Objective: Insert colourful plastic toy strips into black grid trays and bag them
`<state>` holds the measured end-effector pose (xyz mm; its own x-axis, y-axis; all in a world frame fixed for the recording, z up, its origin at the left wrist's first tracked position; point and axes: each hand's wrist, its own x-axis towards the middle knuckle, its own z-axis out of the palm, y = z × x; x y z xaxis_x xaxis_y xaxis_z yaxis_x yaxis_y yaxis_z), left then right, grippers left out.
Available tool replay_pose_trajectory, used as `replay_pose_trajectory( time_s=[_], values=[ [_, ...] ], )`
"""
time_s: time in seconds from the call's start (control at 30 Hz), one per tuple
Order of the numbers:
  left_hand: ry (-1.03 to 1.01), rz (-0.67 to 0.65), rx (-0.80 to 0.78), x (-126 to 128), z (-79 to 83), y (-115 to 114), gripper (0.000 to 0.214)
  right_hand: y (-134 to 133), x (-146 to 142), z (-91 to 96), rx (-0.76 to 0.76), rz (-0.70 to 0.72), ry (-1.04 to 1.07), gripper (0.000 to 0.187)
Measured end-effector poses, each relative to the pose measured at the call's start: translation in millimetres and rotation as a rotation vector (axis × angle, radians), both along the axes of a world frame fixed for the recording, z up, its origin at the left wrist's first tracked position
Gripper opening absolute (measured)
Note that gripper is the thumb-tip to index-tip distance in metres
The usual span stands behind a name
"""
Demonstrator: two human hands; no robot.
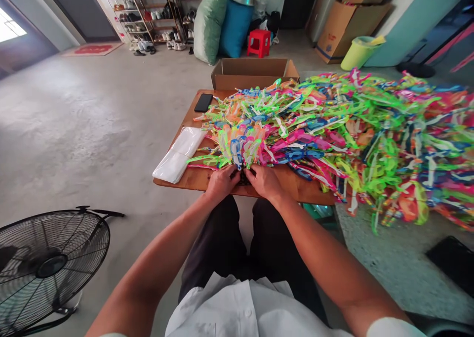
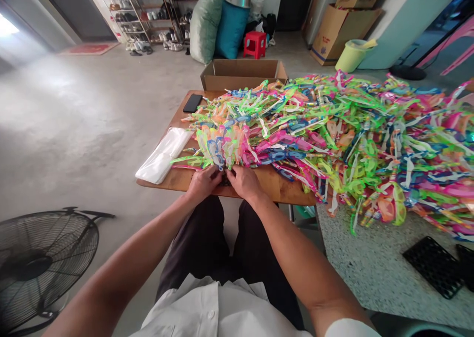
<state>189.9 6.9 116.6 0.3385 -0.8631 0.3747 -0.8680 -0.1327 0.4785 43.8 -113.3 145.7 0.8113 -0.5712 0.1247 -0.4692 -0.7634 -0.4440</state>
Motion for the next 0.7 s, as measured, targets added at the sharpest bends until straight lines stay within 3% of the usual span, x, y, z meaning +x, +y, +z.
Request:
replay_pose_trajectory(
  time_s=[0.2,0.5,0.7],
  values=[
    [-0.083,0.01,0.038,-3,3.1,-2,0.013,6,1,-0.4,-0.01,-0.011,0.023,0.031],
    [-0.063,0.101,0.018,-6,-10.3,-5,0.019,22,13,-17.3,-0.155,-0.085,0.068,0.036],
    [-0.098,0.093,0.053,-5,-6.8,-1,0.019,25,11,-7.2,-0.099,-0.076,0.084,0.036]
  ],
)
